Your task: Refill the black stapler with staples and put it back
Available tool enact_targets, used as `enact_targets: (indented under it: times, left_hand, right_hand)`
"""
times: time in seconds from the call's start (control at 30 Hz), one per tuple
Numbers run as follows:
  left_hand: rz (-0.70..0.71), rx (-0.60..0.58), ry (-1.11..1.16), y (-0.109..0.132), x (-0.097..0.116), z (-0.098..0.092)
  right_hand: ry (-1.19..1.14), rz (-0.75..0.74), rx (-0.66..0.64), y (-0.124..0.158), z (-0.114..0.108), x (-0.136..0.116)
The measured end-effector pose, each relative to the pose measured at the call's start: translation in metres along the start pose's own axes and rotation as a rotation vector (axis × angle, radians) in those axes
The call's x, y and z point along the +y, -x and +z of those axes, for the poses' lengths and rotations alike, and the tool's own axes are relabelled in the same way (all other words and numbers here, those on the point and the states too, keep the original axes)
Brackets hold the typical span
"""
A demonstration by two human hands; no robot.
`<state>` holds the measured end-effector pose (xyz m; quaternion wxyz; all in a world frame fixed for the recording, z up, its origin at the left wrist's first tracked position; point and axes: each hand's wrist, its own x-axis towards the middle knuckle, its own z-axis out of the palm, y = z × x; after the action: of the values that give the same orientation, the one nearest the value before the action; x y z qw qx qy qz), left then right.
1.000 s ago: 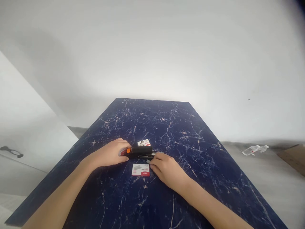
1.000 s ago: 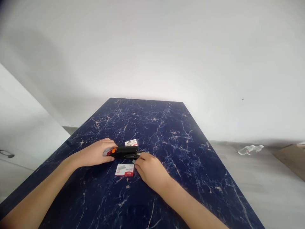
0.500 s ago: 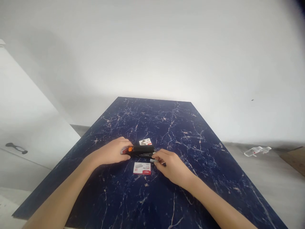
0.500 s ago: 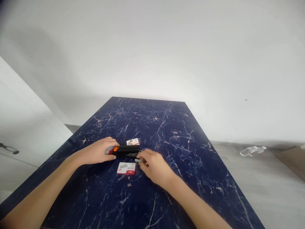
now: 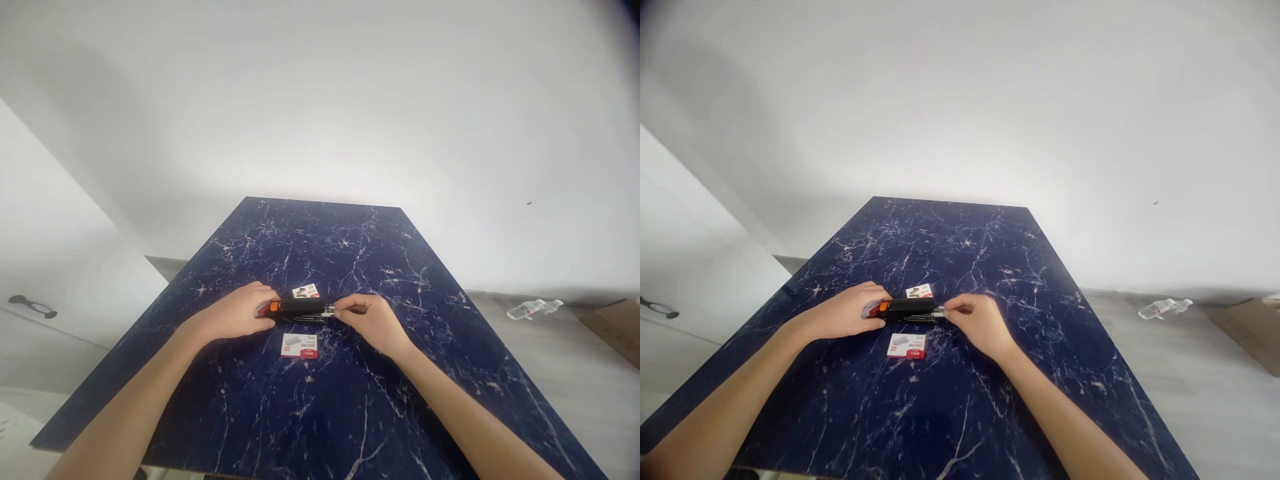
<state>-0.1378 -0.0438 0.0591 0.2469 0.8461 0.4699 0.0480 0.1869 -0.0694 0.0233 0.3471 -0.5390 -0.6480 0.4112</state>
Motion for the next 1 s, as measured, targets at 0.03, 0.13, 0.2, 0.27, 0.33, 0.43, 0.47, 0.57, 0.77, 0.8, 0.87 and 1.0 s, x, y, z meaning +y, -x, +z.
enact_targets:
  times: [0.03,0.13,0.2,0.27,0.33,0.43,0.47,0.57,0.77,0.8,0.87,1.0]
  left_hand:
    - [0.001,0.000,0.001,0.000,0.000,0.000]
    - [0.011,0.006,0.001,0.000,0.000,0.000]
    - [0.020,0.012,-0.004,0.000,0.000,0.000]
    - [0.030,0.016,-0.010,0.000,0.001,0.000]
    - [0.035,0.015,-0.013,0.000,0.001,0.001]
    - [0.036,0.021,-0.003,-0.001,0.000,0.002]
    - [0.038,0.025,0.002,-0.001,-0.001,0.002]
    - [0.036,0.027,0.001,-0.001,-0.002,0.003]
    - [0.008,-0.004,0.006,0.000,0.001,0.001]
    - [0.007,-0.003,0.006,0.000,0.002,0.001]
    - [0.010,-0.001,0.006,0.000,0.002,0.001]
    - [0.009,-0.004,-0.003,-0.001,0.001,0.002]
  right_hand:
    - [-0.014,0.006,0.003,-0.001,0.000,0.001]
    - [-0.060,0.003,0.013,-0.004,-0.001,0.006]
    - [-0.058,-0.053,0.045,-0.006,0.000,0.008]
    - [-0.013,-0.147,0.083,-0.008,0.003,0.009]
    - [0.057,-0.239,0.092,-0.009,0.007,0.007]
    - [0.136,-0.332,0.039,-0.008,0.012,0.003]
    - [0.150,-0.347,0.020,-0.008,0.012,0.002]
    - [0.166,-0.349,0.004,-0.007,0.013,0.002]
    - [0.114,-0.329,-0.004,-0.007,0.011,0.009]
    - [0.109,-0.324,-0.008,-0.007,0.011,0.010]
    - [0.103,-0.315,-0.015,-0.007,0.010,0.010]
    - [0.101,-0.316,-0.039,-0.006,0.009,0.007]
